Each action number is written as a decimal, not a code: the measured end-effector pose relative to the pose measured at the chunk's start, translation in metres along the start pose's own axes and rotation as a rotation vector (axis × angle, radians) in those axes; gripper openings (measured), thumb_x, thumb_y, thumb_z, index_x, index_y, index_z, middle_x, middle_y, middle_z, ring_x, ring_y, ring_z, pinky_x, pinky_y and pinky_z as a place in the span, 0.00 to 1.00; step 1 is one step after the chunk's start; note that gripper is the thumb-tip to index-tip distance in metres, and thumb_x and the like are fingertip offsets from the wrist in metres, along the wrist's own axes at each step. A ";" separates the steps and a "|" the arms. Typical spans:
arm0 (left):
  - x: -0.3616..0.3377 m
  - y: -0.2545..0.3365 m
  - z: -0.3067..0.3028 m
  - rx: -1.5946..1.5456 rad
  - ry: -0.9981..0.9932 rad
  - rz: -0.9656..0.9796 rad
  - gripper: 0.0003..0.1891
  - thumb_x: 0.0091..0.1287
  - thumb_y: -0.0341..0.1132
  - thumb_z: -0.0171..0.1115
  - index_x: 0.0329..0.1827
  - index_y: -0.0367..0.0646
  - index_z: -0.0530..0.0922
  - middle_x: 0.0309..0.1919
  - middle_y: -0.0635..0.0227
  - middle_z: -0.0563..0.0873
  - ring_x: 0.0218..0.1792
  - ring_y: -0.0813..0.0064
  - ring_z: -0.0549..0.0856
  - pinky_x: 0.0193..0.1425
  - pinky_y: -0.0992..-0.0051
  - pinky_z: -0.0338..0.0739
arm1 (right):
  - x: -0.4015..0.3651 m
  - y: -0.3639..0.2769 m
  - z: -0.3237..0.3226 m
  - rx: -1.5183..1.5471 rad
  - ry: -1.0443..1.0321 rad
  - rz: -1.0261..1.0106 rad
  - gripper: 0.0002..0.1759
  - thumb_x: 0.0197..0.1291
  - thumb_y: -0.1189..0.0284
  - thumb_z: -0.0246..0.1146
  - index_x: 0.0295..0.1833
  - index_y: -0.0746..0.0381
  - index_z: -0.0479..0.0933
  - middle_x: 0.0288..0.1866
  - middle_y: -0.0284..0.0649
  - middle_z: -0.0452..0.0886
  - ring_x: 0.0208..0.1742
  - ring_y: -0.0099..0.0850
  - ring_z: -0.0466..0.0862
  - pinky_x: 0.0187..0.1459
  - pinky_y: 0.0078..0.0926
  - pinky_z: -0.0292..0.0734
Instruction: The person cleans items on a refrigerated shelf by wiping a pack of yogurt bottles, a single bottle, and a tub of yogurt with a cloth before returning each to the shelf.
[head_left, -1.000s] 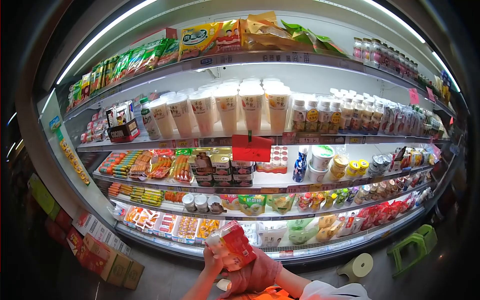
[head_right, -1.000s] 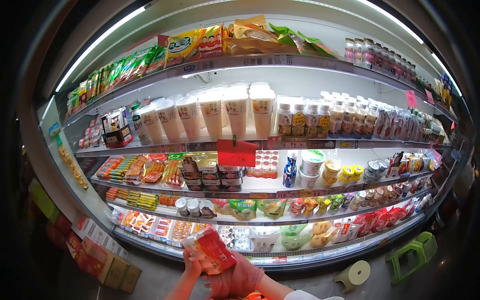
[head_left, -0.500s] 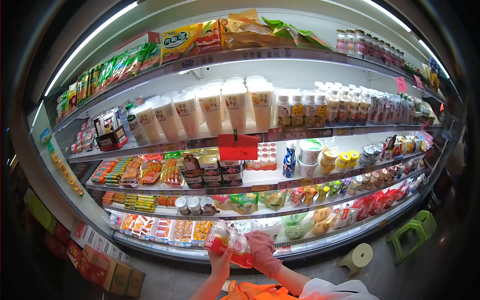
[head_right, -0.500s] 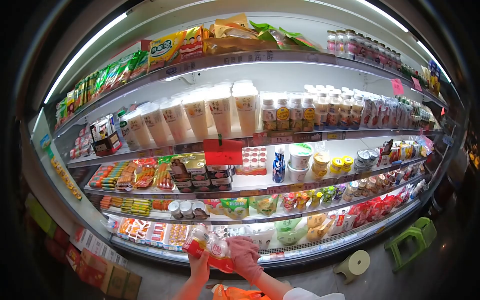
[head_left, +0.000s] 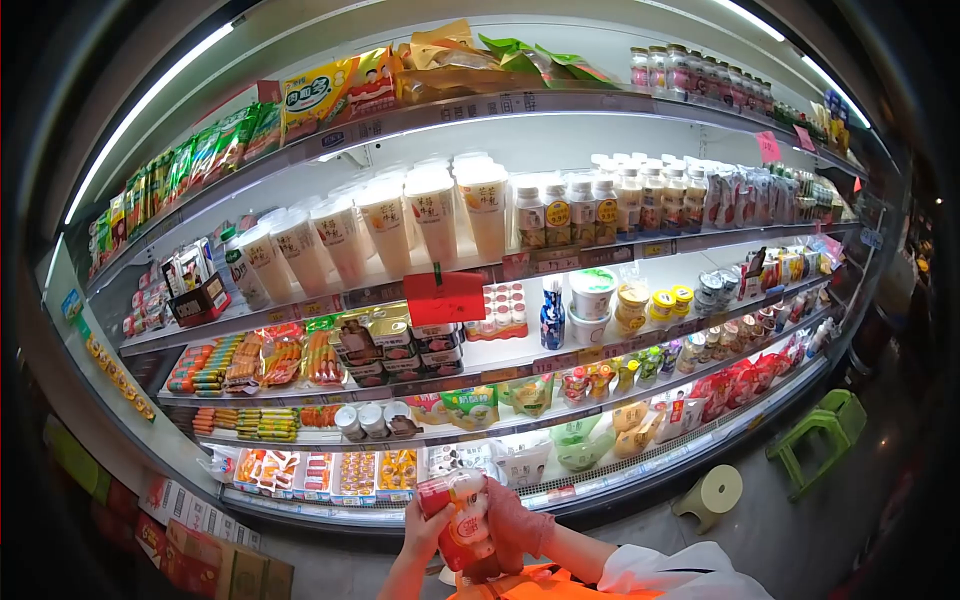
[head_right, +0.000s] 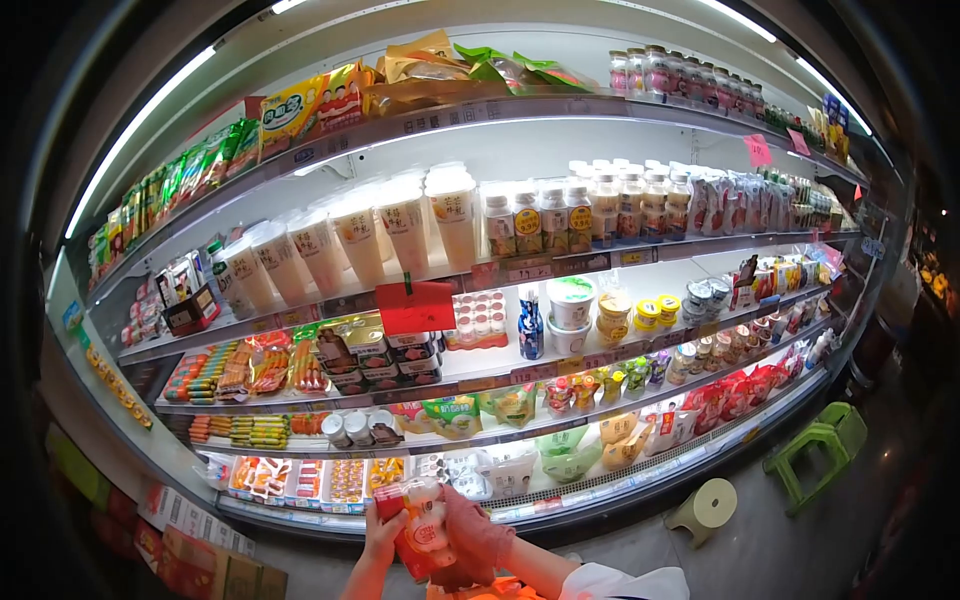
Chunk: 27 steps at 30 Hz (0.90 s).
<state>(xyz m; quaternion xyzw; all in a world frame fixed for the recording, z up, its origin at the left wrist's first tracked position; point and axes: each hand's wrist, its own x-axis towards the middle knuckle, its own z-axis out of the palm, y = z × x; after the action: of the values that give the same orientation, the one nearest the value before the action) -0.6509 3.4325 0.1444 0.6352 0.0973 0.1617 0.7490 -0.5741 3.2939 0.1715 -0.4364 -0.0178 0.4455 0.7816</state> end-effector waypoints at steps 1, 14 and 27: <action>-0.003 0.008 0.006 0.053 0.025 0.019 0.19 0.57 0.27 0.65 0.51 0.37 0.71 0.42 0.66 0.81 0.43 0.79 0.79 0.49 0.76 0.74 | -0.013 -0.014 0.014 0.148 0.079 0.055 0.21 0.71 0.54 0.43 0.55 0.58 0.71 0.43 0.36 0.78 0.43 0.23 0.78 0.48 0.20 0.75; -0.009 -0.019 0.008 0.615 0.176 0.283 0.18 0.47 0.34 0.75 0.37 0.38 0.76 0.30 0.61 0.79 0.31 0.67 0.81 0.36 0.72 0.74 | 0.042 0.017 -0.036 -1.173 0.025 -1.101 0.21 0.51 0.66 0.61 0.53 0.60 0.73 0.50 0.44 0.77 0.56 0.35 0.76 0.51 0.27 0.72; 0.040 -0.014 -0.015 -0.488 0.475 -0.044 0.21 0.69 0.48 0.56 0.58 0.42 0.71 0.52 0.68 0.79 0.50 0.73 0.80 0.54 0.69 0.75 | 0.017 0.017 -0.073 -1.547 0.276 -0.994 0.08 0.48 0.75 0.65 0.33 0.60 0.73 0.28 0.41 0.77 0.33 0.34 0.78 0.34 0.36 0.73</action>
<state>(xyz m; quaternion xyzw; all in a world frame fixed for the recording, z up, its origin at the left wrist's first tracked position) -0.6175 3.4585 0.1306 0.3794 0.2411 0.3072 0.8387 -0.5451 3.2617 0.1082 -0.8275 -0.4017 -0.1321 0.3694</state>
